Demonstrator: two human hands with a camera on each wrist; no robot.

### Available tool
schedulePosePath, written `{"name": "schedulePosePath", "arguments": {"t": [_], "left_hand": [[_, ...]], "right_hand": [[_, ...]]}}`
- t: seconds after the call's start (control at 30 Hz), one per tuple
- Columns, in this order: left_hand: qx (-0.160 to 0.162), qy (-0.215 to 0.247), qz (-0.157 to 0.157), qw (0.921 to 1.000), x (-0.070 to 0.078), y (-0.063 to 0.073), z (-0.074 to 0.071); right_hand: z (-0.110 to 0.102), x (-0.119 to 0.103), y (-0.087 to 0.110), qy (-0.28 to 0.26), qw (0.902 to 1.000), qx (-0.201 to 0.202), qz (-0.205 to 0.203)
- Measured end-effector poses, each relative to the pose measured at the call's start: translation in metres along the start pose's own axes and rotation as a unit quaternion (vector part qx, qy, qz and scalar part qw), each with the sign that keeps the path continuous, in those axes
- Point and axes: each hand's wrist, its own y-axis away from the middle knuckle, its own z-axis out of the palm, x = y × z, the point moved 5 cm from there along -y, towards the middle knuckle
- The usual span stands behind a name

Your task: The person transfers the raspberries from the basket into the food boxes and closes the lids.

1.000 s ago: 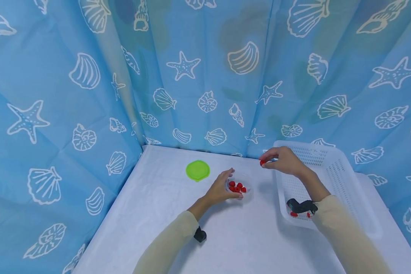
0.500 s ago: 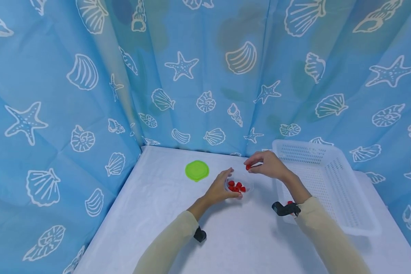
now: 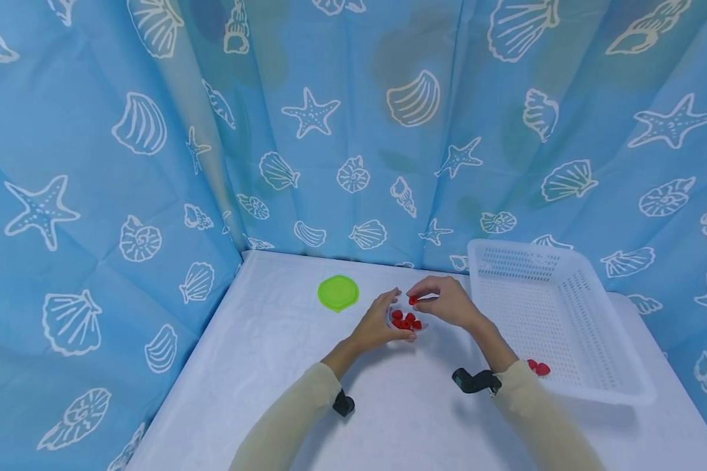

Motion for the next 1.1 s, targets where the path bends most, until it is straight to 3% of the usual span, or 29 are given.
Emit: {"name": "schedulePosePath", "arguments": {"t": [0.27,0.77,0.97,1.1], "left_hand": [[0.003,-0.008,0.007,0.9999,0.001,0.001,0.001],[0.007,0.000,0.015,0.9999,-0.003,0.000,-0.001],[0.013,-0.006,0.016,0.9998,-0.005,-0.001,0.001],[0.011,-0.002,0.016,0.9998,-0.005,-0.001,0.001]], "right_hand": [[0.020,0.008,0.011,-0.022,0.9961,0.082,0.025],[0.039,0.024,0.019,-0.051,0.9819,0.166,0.075],[0.041,0.028,0.023,-0.061,0.9700,0.234,0.023],[0.043,0.031,0.027,-0.059,0.9640,0.259,0.010]]}}
